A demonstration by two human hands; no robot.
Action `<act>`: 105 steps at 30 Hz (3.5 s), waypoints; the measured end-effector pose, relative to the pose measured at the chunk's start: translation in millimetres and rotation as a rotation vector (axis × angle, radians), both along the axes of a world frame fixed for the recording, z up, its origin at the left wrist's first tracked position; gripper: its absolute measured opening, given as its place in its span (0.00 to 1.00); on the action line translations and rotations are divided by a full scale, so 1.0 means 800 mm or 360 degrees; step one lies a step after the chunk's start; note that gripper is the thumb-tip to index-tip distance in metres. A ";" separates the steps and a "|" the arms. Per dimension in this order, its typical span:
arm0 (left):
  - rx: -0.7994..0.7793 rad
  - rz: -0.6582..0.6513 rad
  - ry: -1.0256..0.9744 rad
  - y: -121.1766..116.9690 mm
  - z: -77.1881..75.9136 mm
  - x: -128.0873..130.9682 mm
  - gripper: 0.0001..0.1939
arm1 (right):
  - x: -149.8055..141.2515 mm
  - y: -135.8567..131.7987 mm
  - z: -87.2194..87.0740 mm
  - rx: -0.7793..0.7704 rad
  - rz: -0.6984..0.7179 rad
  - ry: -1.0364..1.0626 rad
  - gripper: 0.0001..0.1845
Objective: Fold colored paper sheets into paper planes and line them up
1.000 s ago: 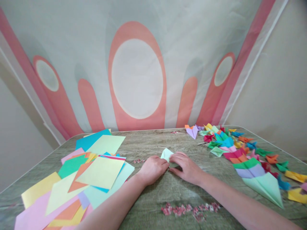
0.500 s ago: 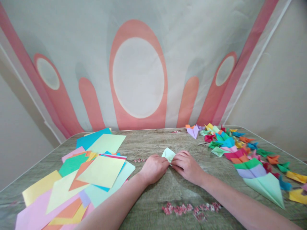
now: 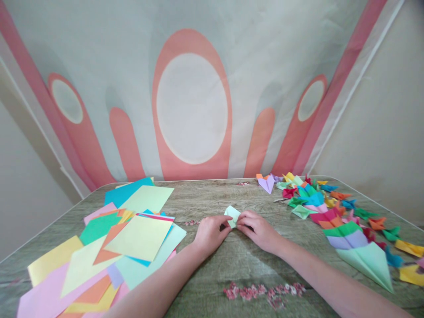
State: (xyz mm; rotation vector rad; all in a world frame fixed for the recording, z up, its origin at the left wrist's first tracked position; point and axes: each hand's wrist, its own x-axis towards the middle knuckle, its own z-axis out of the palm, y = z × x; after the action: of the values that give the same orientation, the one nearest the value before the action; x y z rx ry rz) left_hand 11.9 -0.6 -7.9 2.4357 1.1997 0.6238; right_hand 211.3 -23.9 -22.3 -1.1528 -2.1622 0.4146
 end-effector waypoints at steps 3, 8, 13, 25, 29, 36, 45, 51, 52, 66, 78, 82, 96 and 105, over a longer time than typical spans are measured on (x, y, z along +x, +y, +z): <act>-0.0010 0.0034 0.0018 0.000 0.001 0.001 0.12 | 0.000 0.002 -0.001 -0.0059 -0.0051 0.0090 0.11; 0.0013 0.0007 0.0085 0.000 0.001 0.003 0.12 | -0.002 0.012 -0.006 -0.0134 -0.0130 0.0119 0.11; 0.0187 -0.0149 0.0206 -0.004 0.001 -0.001 0.12 | -0.004 0.015 -0.007 -0.0113 -0.0138 0.0135 0.09; 0.0364 -0.0288 0.0764 -0.030 0.014 0.012 0.16 | -0.008 0.016 -0.009 -0.0036 -0.0172 0.0159 0.08; 0.0406 -0.0287 0.0808 -0.032 0.013 0.013 0.17 | -0.008 0.017 -0.011 -0.0035 -0.0186 0.0153 0.07; 0.0357 -0.0252 0.0865 -0.039 0.016 0.017 0.17 | -0.008 0.019 -0.012 -0.0024 -0.0177 0.0116 0.07; 0.0340 -0.0083 0.0951 -0.050 0.010 0.024 0.18 | -0.006 0.022 -0.019 -0.0035 -0.0183 0.0086 0.07; 0.0348 -0.0088 0.0988 -0.051 0.009 0.027 0.17 | -0.006 0.024 -0.020 -0.0045 -0.0166 0.0101 0.07; 0.0350 -0.0091 0.0991 -0.050 0.010 0.027 0.16 | -0.006 0.024 -0.021 -0.0044 -0.0166 0.0102 0.08; 0.0505 -0.0330 0.0926 -0.040 0.009 0.019 0.18 | -0.006 0.024 -0.024 -0.0039 -0.0187 0.0109 0.08; 0.0508 -0.0406 0.0911 -0.034 0.012 0.018 0.20 | -0.006 0.017 -0.023 0.0059 -0.0340 0.0049 0.06; 0.0498 -0.0421 0.0884 -0.033 0.018 0.020 0.16 | -0.003 0.016 -0.022 0.0103 -0.0518 -0.0179 0.13; 0.0439 -0.0386 0.0848 -0.035 0.022 0.021 0.17 | 0.035 0.017 -0.023 -0.0130 -0.0677 -0.0595 0.30; 0.0459 -0.0396 0.0876 -0.034 0.022 0.021 0.17 | 0.053 0.015 -0.013 -0.0259 -0.0696 -0.0651 0.34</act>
State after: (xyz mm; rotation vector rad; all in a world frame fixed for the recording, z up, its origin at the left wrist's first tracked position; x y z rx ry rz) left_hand 28.7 -28.0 9.9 3.0645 1.0071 0.0451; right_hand 253.8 -11.7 -32.4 -1.8866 -2.1436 0.1694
